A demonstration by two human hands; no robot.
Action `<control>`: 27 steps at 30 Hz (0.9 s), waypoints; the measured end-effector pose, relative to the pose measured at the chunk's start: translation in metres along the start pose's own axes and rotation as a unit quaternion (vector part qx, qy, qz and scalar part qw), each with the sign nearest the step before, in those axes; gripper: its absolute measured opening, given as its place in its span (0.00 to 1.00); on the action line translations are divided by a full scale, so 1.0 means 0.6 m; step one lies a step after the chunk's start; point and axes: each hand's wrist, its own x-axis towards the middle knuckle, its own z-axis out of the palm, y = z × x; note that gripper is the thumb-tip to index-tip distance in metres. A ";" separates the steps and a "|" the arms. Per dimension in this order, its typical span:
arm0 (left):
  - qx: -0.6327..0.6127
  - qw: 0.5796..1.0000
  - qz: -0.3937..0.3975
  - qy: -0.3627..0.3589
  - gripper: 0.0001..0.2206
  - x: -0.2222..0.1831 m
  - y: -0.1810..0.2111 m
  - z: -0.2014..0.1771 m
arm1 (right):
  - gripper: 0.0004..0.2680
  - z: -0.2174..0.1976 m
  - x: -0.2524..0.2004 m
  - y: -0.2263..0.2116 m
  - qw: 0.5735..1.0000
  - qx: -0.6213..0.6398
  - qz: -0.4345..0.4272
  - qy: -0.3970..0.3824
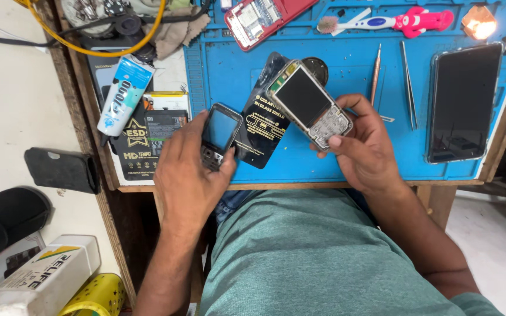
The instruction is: The person disassembles a silver feature phone, removes the internal circuit board, and then reassembles the device. The person uses their hands to separate the casing and handle the internal components on a blue workbench.
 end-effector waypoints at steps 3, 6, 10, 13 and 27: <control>-0.244 0.966 -0.088 -0.006 0.34 0.008 -0.009 0.006 | 0.17 0.014 0.003 -0.003 0.998 -0.057 -0.018 0.024; -0.584 0.806 -0.089 -0.038 0.36 0.019 -0.034 0.028 | 0.16 0.030 0.011 -0.006 0.995 -0.082 -0.054 0.013; -0.807 0.579 -0.064 -0.096 0.38 0.026 -0.041 0.073 | 0.17 0.057 0.022 -0.004 0.979 -0.173 -0.104 0.008; -0.852 0.505 -0.068 -0.119 0.38 0.025 -0.019 0.101 | 0.16 0.080 0.018 0.004 0.951 -0.262 -0.165 0.016; -0.857 0.491 -0.047 -0.151 0.31 0.031 -0.033 0.178 | 0.15 0.083 0.034 -0.025 0.699 -0.605 -0.360 -0.123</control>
